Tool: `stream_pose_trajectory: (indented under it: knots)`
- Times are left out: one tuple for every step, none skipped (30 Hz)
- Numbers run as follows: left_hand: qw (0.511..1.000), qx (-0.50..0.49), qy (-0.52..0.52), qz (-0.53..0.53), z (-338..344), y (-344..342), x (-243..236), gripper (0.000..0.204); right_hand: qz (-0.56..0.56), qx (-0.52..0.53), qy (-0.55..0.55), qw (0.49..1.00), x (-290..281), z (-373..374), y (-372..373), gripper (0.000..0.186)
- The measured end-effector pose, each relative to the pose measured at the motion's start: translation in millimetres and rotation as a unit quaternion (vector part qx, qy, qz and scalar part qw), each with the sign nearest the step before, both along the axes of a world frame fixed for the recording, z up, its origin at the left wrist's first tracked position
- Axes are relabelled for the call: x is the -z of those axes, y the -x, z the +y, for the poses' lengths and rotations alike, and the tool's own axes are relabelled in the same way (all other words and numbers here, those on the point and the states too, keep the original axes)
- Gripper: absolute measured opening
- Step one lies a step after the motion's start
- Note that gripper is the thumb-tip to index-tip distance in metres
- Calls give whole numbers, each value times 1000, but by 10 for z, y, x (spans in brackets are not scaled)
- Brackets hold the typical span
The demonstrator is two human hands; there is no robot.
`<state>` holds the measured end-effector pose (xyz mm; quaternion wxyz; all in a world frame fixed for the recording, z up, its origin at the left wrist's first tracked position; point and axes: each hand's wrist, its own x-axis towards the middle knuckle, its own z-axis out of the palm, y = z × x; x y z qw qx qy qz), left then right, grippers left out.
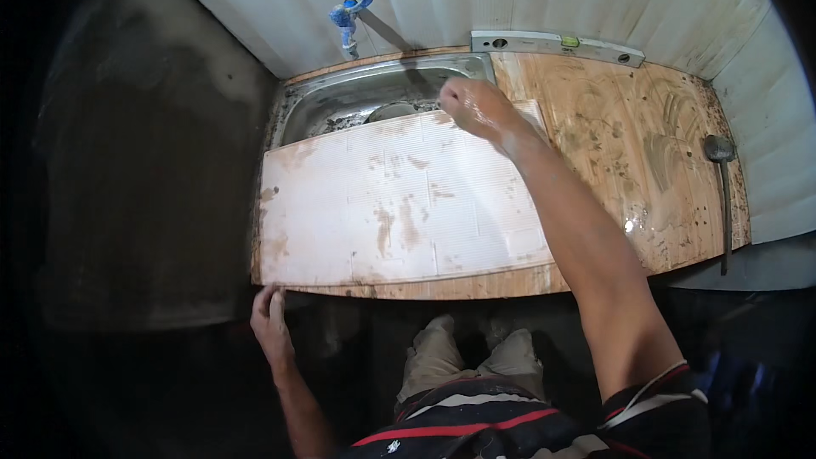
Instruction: The person applies wet plaster to a wall section using a trowel, then scoops more plaster from a bucket on the floor and cleans a wooden surface with a wet sponge.
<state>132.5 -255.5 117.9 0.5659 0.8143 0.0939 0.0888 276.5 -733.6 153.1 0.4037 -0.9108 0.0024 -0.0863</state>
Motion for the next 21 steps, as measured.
stream_pose_trajectory:
  knots:
    - [999, -40, -4, 30, 44, 60, 76, 19, 56, 16, 2, 998, 77, 68, -217, 23]
    - [994, -83, 45, 51, -23, 101, 138, 17, 108, 37, 9, 993, 125, 93, -419, 23]
    - [991, -81, 69, 77, 105, 188, 294, 16, 112, 39, 14, 993, 163, 159, -614, 23]
    - [989, -72, 23, 128, 217, 301, 415, 16, 139, 7, 121, 983, 229, 248, -817, 23]
    - [982, -63, -22, 178, 302, 418, 539, 17, 165, -27, 227, 959, 323, 298, -998, 23]
    - [976, -63, -11, 207, 350, 544, 690, 18, 170, -30, 227, 959, 458, 334, -1162, 23]
    - [963, -49, -52, 260, 366, 637, 799, 20, 208, -57, 251, 944, 604, 353, -1327, 23]
    - [957, -26, -58, 281, 486, 805, 1041, 21, 244, -84, 273, 927, 732, 365, -1491, 23]
    - [952, 23, -155, 264, 440, 835, 1117, 21, 240, -89, 315, 914, 837, 287, -1625, 22]
    - [945, 21, -163, 283, 538, 977, 1302, 21, 243, -96, 312, 914, 909, 373, -1720, 22]
    - [941, 9, -137, 310, 680, 1128, 1544, 21, 186, -105, 323, 922, 929, 423, -1788, 20]
    - [935, -5, -109, 338, 791, 1255, 1739, 22, 130, -116, 334, 927, 961, 481, -1857, 19]
    - [935, -3, -106, 338, 833, 1272, 1837, 22, 131, -114, 337, 925, 970, 492, -1897, 19]
    - [940, 2, -115, 320, 865, 1274, 1899, 22, 86, -116, 327, 934, 967, 538, -1932, 17]
    - [945, 9, -124, 302, 896, 1275, 1961, 21, 42, -116, 315, 941, 962, 574, -1957, 15]
    - [946, 12, -121, 300, 930, 1247, 2019, 21, 42, -113, 319, 940, 915, 596, -1972, 15]
    - [945, 8, -143, 293, 989, 1230, 2076, 21, -6, -77, 314, 946, 856, 640, -1982, 14]
    - [944, 4, -165, 286, 1050, 1216, 2131, 21, -54, -40, 309, 949, 794, 681, -1987, 13]
    - [944, 5, -164, 287, 1138, 1239, 2210, 21, -53, -40, 310, 948, 681, 760, -1974, 13]
    - [944, -11, -163, 286, 1228, 1290, 2286, 20, -47, -35, 279, 958, 542, 873, -1953, 13]
    - [944, -27, -162, 284, 1307, 1354, 2366, 20, -42, -31, 248, 967, 487, 968, -1968, 13]
